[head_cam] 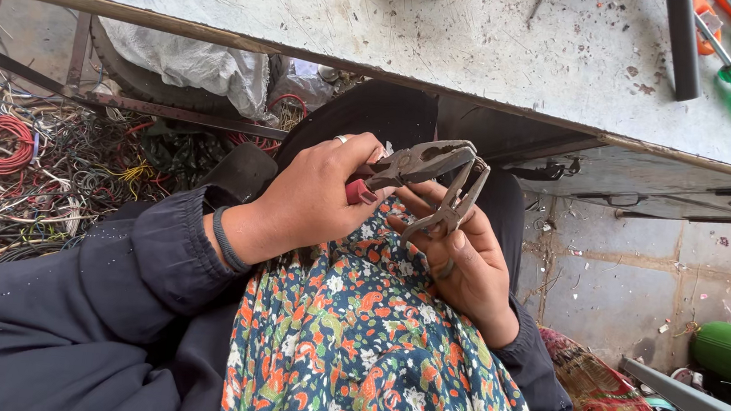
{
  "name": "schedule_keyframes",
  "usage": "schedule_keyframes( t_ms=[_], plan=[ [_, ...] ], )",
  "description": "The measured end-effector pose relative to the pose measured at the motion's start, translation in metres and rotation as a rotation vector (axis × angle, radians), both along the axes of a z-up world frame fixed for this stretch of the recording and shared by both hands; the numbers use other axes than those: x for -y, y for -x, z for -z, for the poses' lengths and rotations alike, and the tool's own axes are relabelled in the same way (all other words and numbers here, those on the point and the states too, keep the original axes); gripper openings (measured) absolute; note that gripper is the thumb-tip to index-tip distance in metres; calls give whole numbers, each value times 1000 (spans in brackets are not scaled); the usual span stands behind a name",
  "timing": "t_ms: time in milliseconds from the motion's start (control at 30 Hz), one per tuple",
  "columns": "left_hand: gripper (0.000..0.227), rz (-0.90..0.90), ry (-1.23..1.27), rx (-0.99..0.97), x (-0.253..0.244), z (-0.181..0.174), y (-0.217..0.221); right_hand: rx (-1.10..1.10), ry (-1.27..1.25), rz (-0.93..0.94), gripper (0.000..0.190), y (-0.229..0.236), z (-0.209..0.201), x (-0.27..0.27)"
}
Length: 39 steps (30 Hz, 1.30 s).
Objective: The person uses a hammer and screwdriver to break apart and disassemble small electrical components on a cluttered workbench. They repeatedly strike the components to separate parts and use pliers to manipulate wires and metal pieces.
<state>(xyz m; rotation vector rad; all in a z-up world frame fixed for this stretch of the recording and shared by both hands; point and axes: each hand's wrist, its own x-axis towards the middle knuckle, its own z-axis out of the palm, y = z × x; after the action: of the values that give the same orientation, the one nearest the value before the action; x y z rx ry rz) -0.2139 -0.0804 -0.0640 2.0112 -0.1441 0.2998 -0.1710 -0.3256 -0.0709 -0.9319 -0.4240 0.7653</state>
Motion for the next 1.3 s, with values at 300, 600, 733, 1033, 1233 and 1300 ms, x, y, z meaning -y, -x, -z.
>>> schedule_keyframes(
  t_ms=[300, 600, 733, 1033, 1233, 1300],
  plan=[
    [30, 9, -40, 71, -2, -3, 1, 8, -36, -35, 31, 7, 2, 4],
    [30, 16, -56, 56, 0, -6, 4, 206, 17, 27, 22, 6, 7, 7],
    [29, 18, -66, 40, -2, -7, 5, 213, 113, 18, 33, 3, 9, 18],
    [28, 20, -28, -9, 1, -2, 4, 270, 243, 64, 28, -6, 5, 21],
    [31, -3, 16, -140, 2, 4, 2, 208, 213, 146, 19, -5, 11, 11],
    [32, -3, 21, -156, 3, 4, 1, 306, 249, 194, 16, -6, 14, 11]
  ],
)
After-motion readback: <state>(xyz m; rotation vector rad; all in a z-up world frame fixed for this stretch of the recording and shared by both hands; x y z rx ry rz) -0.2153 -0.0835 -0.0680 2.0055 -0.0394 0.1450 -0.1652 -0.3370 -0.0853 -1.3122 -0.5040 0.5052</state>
